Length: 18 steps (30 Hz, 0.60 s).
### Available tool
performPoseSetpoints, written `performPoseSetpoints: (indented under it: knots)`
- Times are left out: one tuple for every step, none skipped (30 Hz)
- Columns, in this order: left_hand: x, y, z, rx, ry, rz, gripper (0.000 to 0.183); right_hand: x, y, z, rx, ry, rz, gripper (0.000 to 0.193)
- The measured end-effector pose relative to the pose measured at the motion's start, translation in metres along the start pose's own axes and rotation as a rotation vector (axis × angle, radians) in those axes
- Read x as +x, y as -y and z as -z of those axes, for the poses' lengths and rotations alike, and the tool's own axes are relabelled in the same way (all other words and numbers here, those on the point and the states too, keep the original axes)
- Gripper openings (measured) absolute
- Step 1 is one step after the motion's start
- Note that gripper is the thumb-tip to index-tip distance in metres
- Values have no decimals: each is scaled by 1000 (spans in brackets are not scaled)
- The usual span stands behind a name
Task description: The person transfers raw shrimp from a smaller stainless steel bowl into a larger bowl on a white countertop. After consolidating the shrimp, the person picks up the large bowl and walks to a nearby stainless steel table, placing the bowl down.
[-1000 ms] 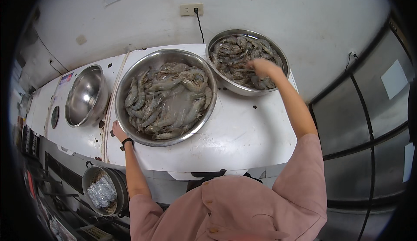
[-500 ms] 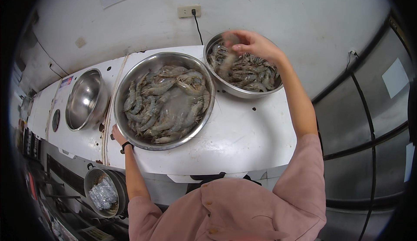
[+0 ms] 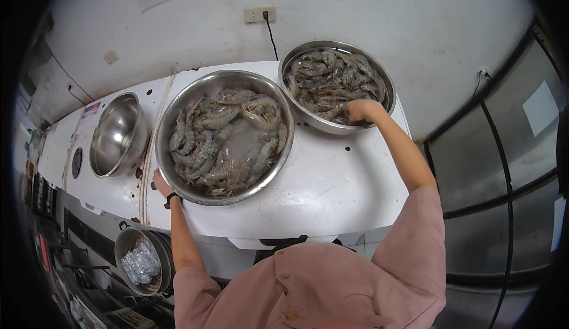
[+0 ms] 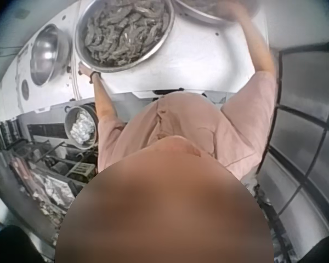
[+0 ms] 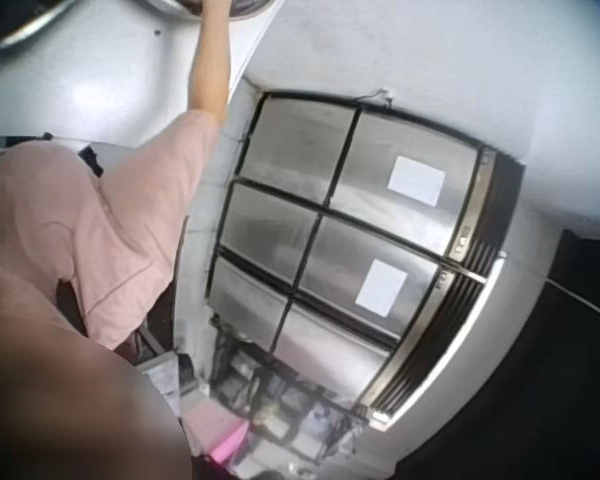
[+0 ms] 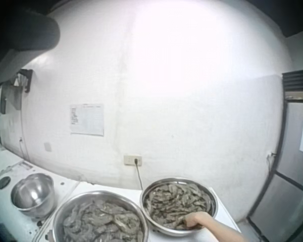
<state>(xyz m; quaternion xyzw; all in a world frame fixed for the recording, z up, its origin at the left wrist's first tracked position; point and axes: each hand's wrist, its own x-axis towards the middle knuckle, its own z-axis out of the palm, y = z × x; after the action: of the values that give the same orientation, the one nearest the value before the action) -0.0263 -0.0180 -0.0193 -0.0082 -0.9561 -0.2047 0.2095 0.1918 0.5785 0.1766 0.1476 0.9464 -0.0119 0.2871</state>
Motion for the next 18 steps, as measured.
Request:
performPoseSetpoints:
  knots:
    - [0,0,-1,-7,-20,-8,27,-1,-2,4,25,14,-19,38]
    - [0,1,-1,-13,-10,16,26,-3,0,9,50,27,-38,36]
    - [-1,1,-2,-13,-35,-20,26,-9,0,15,84,-9,57,32]
    - [-1,1,-2,-11,-30,-23,26,-17,3,22,113,-74,72,33]
    - [-1,2,-2,-22,-14,-3,26,-24,8,33,136,-115,86,34]
    - [-1,2,-2,-7,-23,-24,27,-32,14,45,150,-159,74,35]
    - [-1,2,-2,-5,-22,-23,27,-41,21,59,184,-288,171,39]
    - [-1,1,-2,-17,-15,-11,28,-50,28,72,199,-414,209,43]
    - [-1,1,-1,-11,-35,-32,28,-58,35,86,342,-450,338,45]
    - [0,1,-1,-19,-51,-42,28,-64,41,99,476,-482,434,48]
    - [-1,1,-1,-40,-44,-17,29,-69,47,103,730,-502,600,45]
    - [-3,0,-1,-18,-56,-56,29,-71,53,104,973,-518,855,42]
    - [-3,0,-1,-5,-48,-60,29,-70,56,107,1056,-476,789,41]
    - [-2,0,0,7,-44,-64,30,-66,59,103,1125,-442,817,40]
    - [-3,-1,1,53,-33,-93,29,-59,60,100,1189,-412,938,39]
    - [-2,-2,1,67,-16,-76,29,-49,58,96,1041,-341,770,31]
    - [-2,-2,1,66,-10,-64,29,-37,57,88,887,-295,635,25]
    - [-1,-3,1,67,11,-37,29,-24,55,79,511,-222,473,26]
